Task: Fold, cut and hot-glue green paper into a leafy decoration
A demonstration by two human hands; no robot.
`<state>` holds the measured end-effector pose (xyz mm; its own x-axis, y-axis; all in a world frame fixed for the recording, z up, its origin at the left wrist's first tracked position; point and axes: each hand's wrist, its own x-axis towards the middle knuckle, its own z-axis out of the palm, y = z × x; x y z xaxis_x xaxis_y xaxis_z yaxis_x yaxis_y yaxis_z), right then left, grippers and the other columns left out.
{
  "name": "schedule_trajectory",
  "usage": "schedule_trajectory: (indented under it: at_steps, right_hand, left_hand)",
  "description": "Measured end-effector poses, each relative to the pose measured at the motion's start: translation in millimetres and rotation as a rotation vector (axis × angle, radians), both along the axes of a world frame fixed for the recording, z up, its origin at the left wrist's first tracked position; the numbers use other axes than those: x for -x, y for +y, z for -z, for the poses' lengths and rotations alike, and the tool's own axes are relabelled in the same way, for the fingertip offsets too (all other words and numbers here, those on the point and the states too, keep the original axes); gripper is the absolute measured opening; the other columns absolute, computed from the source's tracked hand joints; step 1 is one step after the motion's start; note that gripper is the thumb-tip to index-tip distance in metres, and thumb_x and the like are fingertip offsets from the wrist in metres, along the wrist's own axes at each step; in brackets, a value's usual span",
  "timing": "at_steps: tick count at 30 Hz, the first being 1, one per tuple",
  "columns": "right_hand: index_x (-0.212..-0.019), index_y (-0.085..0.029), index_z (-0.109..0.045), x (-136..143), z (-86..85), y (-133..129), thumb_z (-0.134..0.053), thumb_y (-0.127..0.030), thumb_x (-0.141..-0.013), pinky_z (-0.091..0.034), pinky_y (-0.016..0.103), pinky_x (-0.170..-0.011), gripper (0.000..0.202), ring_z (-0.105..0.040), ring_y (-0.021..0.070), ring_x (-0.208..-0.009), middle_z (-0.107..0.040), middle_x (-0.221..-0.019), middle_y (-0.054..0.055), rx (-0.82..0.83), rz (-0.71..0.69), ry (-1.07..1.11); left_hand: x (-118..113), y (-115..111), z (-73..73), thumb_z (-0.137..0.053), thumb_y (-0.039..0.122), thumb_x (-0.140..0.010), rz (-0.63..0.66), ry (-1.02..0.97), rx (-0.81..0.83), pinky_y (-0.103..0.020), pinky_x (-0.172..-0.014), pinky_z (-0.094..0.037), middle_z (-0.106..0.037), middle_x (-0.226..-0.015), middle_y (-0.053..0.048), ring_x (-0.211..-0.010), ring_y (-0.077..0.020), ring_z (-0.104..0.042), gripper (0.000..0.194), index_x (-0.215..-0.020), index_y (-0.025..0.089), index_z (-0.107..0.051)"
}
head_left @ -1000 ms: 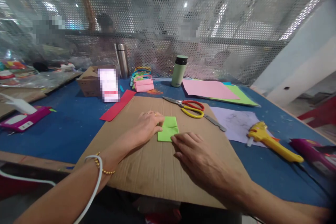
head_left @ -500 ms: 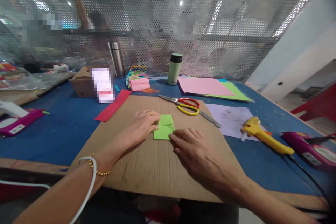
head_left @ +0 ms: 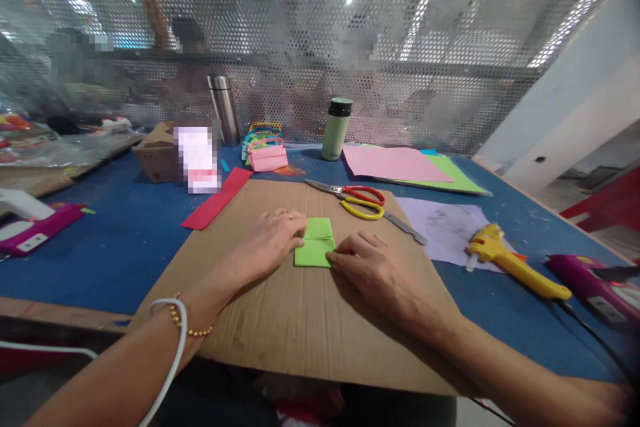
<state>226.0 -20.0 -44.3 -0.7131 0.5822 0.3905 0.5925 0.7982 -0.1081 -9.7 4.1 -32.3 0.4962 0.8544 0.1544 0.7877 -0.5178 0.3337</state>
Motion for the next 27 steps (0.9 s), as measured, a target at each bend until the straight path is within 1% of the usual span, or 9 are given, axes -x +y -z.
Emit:
schedule_trajectory:
  at_steps: [3,6,9,11,14,18,23,27]
  right_hand:
    - [-0.09,-0.016,-0.071,-1,-0.7,-1,-0.051,-0.011,-0.101,-0.043,0.034,-0.077,0.023,-0.052,0.0201,-0.085,-0.063,-0.091,0.008,0.009,0.014,-0.038]
    - [-0.09,-0.016,-0.07,-1,-3.4,-3,-0.054,-0.012,-0.1,-0.042,0.035,-0.079,0.02,-0.051,0.0205,-0.087,-0.062,-0.093,0.008,0.039,0.027,-0.064]
    - [-0.09,-0.017,-0.07,-1,-4.2,-5,-0.055,-0.012,-0.1,-0.042,0.035,-0.081,0.018,-0.052,0.0205,-0.089,-0.063,-0.094,0.008,0.039,0.03,-0.06]
    - [-0.091,-0.017,-0.07,-1,-3.3,-5,-0.054,-0.013,-0.1,-0.042,0.036,-0.081,0.019,-0.052,0.0205,-0.09,-0.063,-0.095,0.008,0.033,0.032,-0.052]
    - [-0.091,-0.018,-0.07,-2,-1.5,-4,-0.054,-0.014,-0.1,-0.042,0.036,-0.081,0.019,-0.052,0.0206,-0.09,-0.063,-0.095,0.008,0.027,0.032,-0.049]
    - [-0.092,-0.018,-0.069,-2,-0.2,-7,-0.051,-0.013,-0.101,-0.042,0.037,-0.081,0.02,-0.052,0.0214,-0.09,-0.063,-0.095,0.008,0.023,0.034,-0.07]
    - [-0.102,-0.016,-0.065,5,-2.7,-26,-0.048,-0.013,-0.099,-0.041,0.041,-0.082,0.018,-0.054,0.0242,-0.092,-0.064,-0.099,0.012,-0.059,0.066,-0.112]
    - [-0.098,-0.016,-0.064,10,-4.7,-37,-0.047,-0.017,-0.1,-0.04,0.041,-0.079,0.018,-0.053,0.0231,-0.085,-0.064,-0.093,0.009,-0.014,0.047,-0.142]
  left_hand:
    - [1,2,3.0,-0.056,0.017,-0.095,0.008,-0.011,-0.012,-0.039,-0.093,-0.044,-0.068,-0.109,-0.006,-0.107,-0.0244,-0.06,0.007,-0.092,0.021,-0.06]
    - [1,1,2.5,-0.055,0.02,-0.096,0.002,-0.008,-0.01,-0.04,-0.094,-0.044,-0.068,-0.11,-0.006,-0.109,-0.025,-0.06,0.007,-0.091,0.021,-0.06]
    - [-1,-3,-2.6,-0.059,0.033,-0.095,-0.028,-0.003,0.025,-0.04,-0.089,-0.045,-0.067,-0.108,-0.007,-0.105,-0.0265,-0.06,0.014,-0.089,0.021,-0.057]
    - [-2,-8,-6.6,-0.065,0.04,-0.091,-0.04,0.007,0.05,-0.04,-0.088,-0.046,-0.066,-0.11,-0.007,-0.105,-0.0273,-0.059,0.021,-0.091,0.021,-0.056]
    - [-4,-13,-10.3,-0.068,0.038,-0.089,-0.045,0.027,0.058,-0.04,-0.091,-0.045,-0.064,-0.117,-0.008,-0.111,-0.0281,-0.058,0.024,-0.1,0.022,-0.054]
    - [-5,-16,-11.6,-0.069,0.036,-0.09,-0.046,0.052,0.067,-0.04,-0.093,-0.044,-0.063,-0.121,-0.009,-0.113,-0.0283,-0.058,0.024,-0.102,0.022,-0.053]
    - [-7,-17,-13.7,-0.068,0.033,-0.091,-0.045,0.059,0.083,-0.041,-0.097,-0.043,-0.061,-0.127,-0.011,-0.119,-0.0283,-0.056,0.023,-0.104,0.021,-0.053]
    - [-7,-18,-13.7,-0.066,0.036,-0.092,-0.047,0.062,0.084,-0.042,-0.1,-0.042,-0.059,-0.134,-0.012,-0.124,-0.0296,-0.054,0.026,-0.109,0.021,-0.053]
